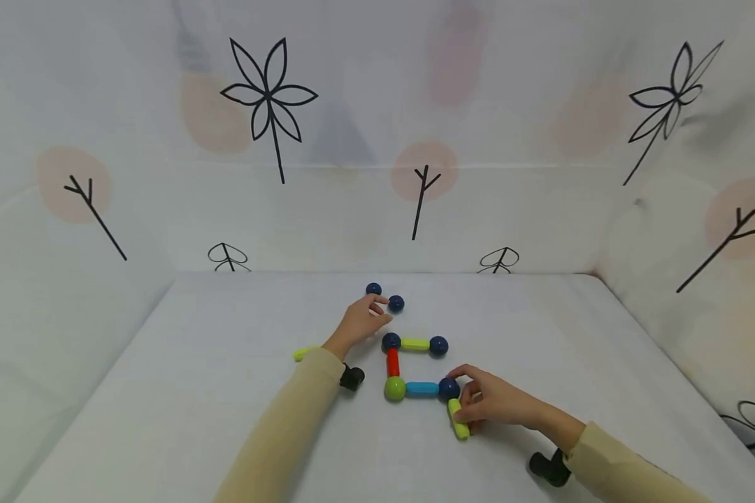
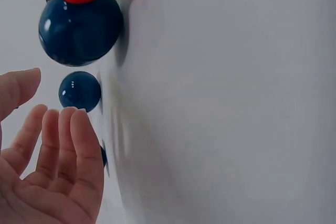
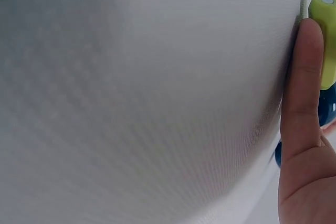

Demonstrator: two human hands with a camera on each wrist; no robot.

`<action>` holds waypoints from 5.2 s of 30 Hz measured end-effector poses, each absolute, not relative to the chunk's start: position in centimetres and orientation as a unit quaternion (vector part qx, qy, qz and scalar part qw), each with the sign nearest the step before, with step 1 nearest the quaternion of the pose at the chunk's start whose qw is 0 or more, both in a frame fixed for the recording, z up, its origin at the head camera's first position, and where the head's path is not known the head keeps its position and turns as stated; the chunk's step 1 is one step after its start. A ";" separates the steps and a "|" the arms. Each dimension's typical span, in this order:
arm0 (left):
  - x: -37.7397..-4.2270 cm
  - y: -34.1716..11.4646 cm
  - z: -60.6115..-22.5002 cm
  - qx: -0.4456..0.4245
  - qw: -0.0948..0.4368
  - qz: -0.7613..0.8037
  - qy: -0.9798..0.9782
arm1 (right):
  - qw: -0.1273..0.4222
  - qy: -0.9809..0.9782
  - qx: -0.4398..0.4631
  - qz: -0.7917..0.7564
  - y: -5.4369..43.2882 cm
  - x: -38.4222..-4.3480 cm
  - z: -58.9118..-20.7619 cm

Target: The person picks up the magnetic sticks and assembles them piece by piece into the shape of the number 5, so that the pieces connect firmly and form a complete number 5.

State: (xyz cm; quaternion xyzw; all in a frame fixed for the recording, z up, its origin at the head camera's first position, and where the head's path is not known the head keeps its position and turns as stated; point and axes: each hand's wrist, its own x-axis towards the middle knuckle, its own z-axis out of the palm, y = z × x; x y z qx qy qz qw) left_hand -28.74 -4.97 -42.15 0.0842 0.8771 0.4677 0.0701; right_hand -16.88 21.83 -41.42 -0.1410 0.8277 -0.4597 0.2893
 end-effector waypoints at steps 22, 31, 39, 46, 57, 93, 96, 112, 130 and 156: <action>-31.4 -3.3 -42.6 0.126 0.063 0.443 0.885 | 0.302 0.806 -0.142 -0.489 22.2 -17.2 -41.7; -31.4 -3.5 -42.5 0.111 0.063 0.417 0.900 | 0.313 0.792 -0.141 -0.505 22.0 -17.2 -41.7; -30.4 -4.2 -42.2 0.081 0.085 0.457 0.882 | 0.314 0.792 -0.143 -0.505 22.0 -17.2 -41.8; -28.5 -4.7 -41.7 0.105 0.093 0.474 0.869 | 0.312 0.791 -0.141 -0.508 22.2 -17.1 -41.5; -24.5 -5.0 -40.9 0.136 0.110 0.510 0.842 | 0.316 0.785 -0.136 -0.515 22.0 -17.1 -41.6; -16.5 -2.5 -42.3 0.360 0.316 0.510 0.714 | 0.328 0.765 -0.134 -0.539 22.2 -16.8 -41.6; -16.4 -2.3 -42.5 0.370 0.346 0.498 0.704 | 0.329 0.762 -0.133 -0.542 22.2 -16.9 -41.7; -15.9 -0.7 -42.2 0.402 0.295 0.422 0.757 | 0.340 0.751 -0.124 -0.552 21.8 -16.7 -41.7; -17.5 -8.1 -41.6 0.344 0.190 0.454 0.799 | 0.339 0.760 -0.094 -0.546 21.5 -16.4 -41.6; -20.8 -16.3 -42.0 0.232 0.010 0.401 0.886 | 0.336 0.769 -0.091 -0.537 21.6 -16.6 -41.9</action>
